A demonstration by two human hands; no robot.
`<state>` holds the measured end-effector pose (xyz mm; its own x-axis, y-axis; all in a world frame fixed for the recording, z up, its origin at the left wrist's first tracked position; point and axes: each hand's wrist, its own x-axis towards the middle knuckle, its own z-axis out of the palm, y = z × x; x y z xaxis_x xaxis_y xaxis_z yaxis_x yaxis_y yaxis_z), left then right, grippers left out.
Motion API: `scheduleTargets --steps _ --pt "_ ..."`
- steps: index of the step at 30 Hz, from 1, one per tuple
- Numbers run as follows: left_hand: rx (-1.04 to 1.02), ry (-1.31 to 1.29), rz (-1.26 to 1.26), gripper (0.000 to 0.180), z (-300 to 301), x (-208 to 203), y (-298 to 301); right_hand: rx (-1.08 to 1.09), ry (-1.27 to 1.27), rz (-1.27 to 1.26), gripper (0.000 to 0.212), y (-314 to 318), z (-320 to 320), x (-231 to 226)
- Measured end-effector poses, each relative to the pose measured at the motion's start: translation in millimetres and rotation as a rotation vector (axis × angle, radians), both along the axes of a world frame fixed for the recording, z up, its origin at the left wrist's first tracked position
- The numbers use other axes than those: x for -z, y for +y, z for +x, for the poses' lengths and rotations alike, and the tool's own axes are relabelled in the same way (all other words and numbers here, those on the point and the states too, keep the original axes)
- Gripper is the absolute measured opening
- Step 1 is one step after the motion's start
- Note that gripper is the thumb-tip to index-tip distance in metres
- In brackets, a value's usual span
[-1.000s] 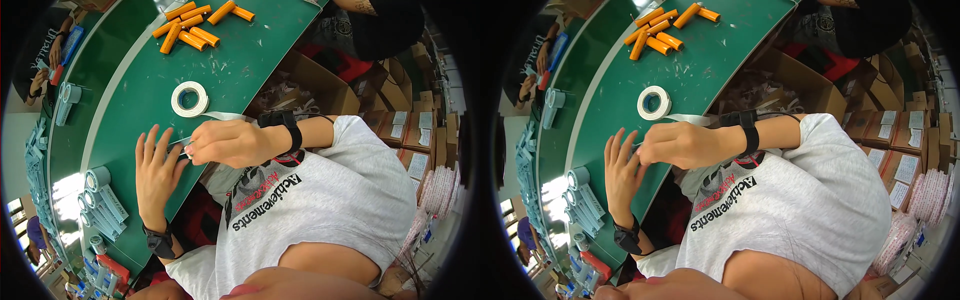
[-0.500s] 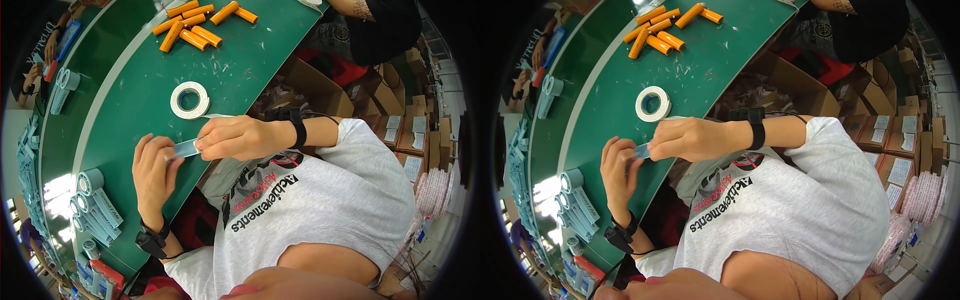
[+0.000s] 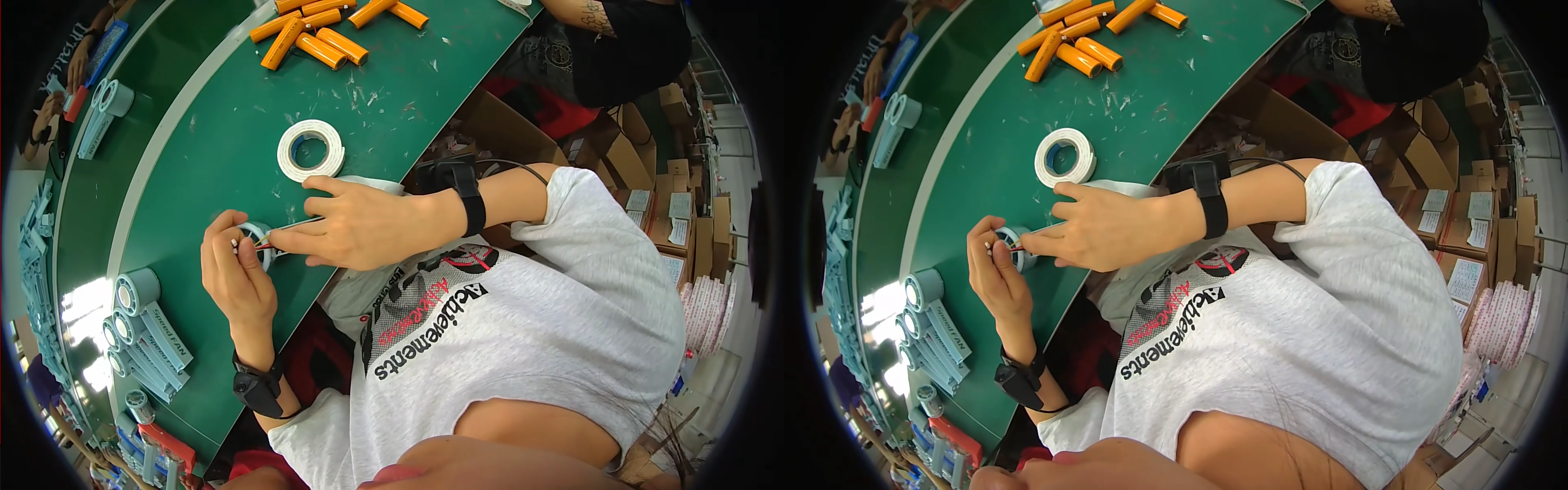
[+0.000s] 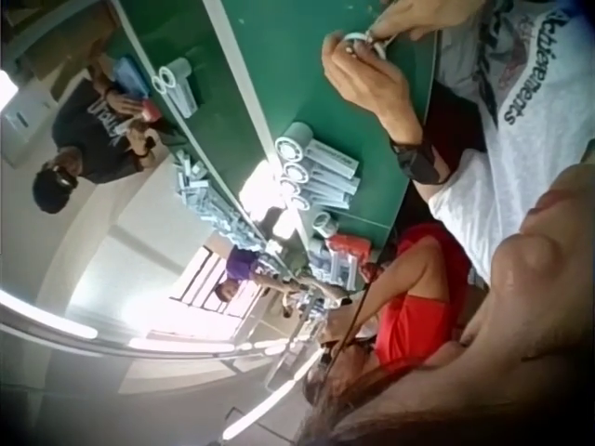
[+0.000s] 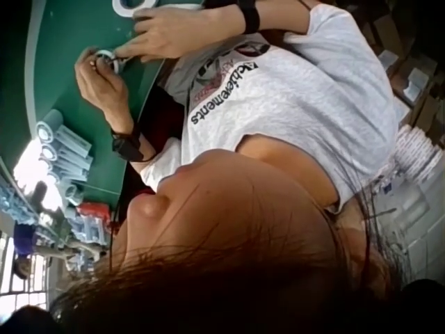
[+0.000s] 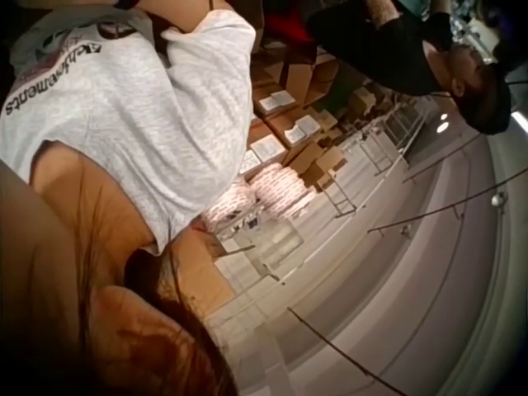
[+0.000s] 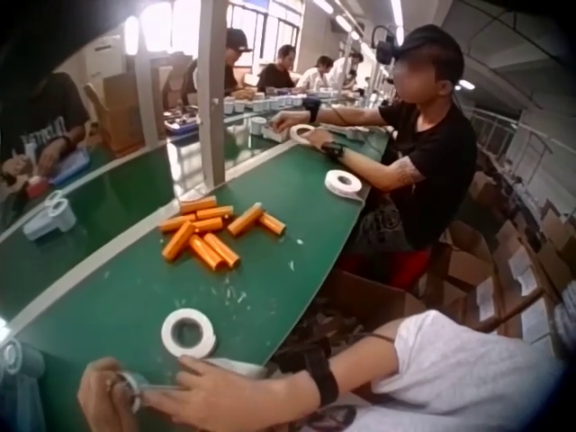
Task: The person applies double-sided tape to batteries, installs them into fan housings, and discards the tape backing into a box. This process is repeated multiple times, including with batteries taken from a larger pack.
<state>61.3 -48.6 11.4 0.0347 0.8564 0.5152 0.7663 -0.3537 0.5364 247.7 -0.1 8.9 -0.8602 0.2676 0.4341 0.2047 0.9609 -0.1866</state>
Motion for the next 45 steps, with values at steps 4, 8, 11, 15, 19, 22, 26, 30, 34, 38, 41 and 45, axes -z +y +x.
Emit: scheduleTargets --steps 4,8,11,15,19,22,26,30,34,38,41,45 --pt "0.017 0.112 0.046 0.006 1 -1 0 -0.042 -0.133 -0.081 0.048 2 3 -5" --pt "0.064 0.220 0.091 0.005 10 -3 -2 -0.141 0.059 0.089 0.047 4 10 1" --pt "0.084 0.245 0.101 0.004 12 -4 0 -0.111 0.107 -0.180 0.043 3 11 1" --pt "0.087 0.210 0.082 0.004 9 -4 2 -0.067 0.003 -0.116 0.040 8 8 -11" --pt "0.079 0.123 0.060 0.004 8 -1 4 -0.032 -0.142 -0.165 0.038 4 17 -16" --pt "0.076 0.103 0.076 0.004 9 0 4 -0.004 -0.237 -0.002 0.038 -2 16 -19" --pt "0.094 0.141 0.086 0.004 7 1 4 -0.092 -0.040 -0.223 0.041 7 18 -8" --pt "0.077 0.183 0.126 0.004 14 2 3 -0.038 -0.079 -0.340 0.044 -3 37 -19" --pt "0.060 0.174 0.137 0.005 17 1 4 0.090 -0.258 -0.140 0.043 -18 37 -28" --pt "0.068 0.168 0.172 0.007 13 4 3 0.101 -0.379 -0.014 0.040 -16 24 -33" --pt "0.073 0.081 0.195 0.010 10 10 5 -0.002 -0.340 -0.254 0.040 17 25 -45" --pt "0.010 -0.068 0.298 0.014 2 -16 12 -0.088 0.042 -0.408 0.039 46 29 -50"
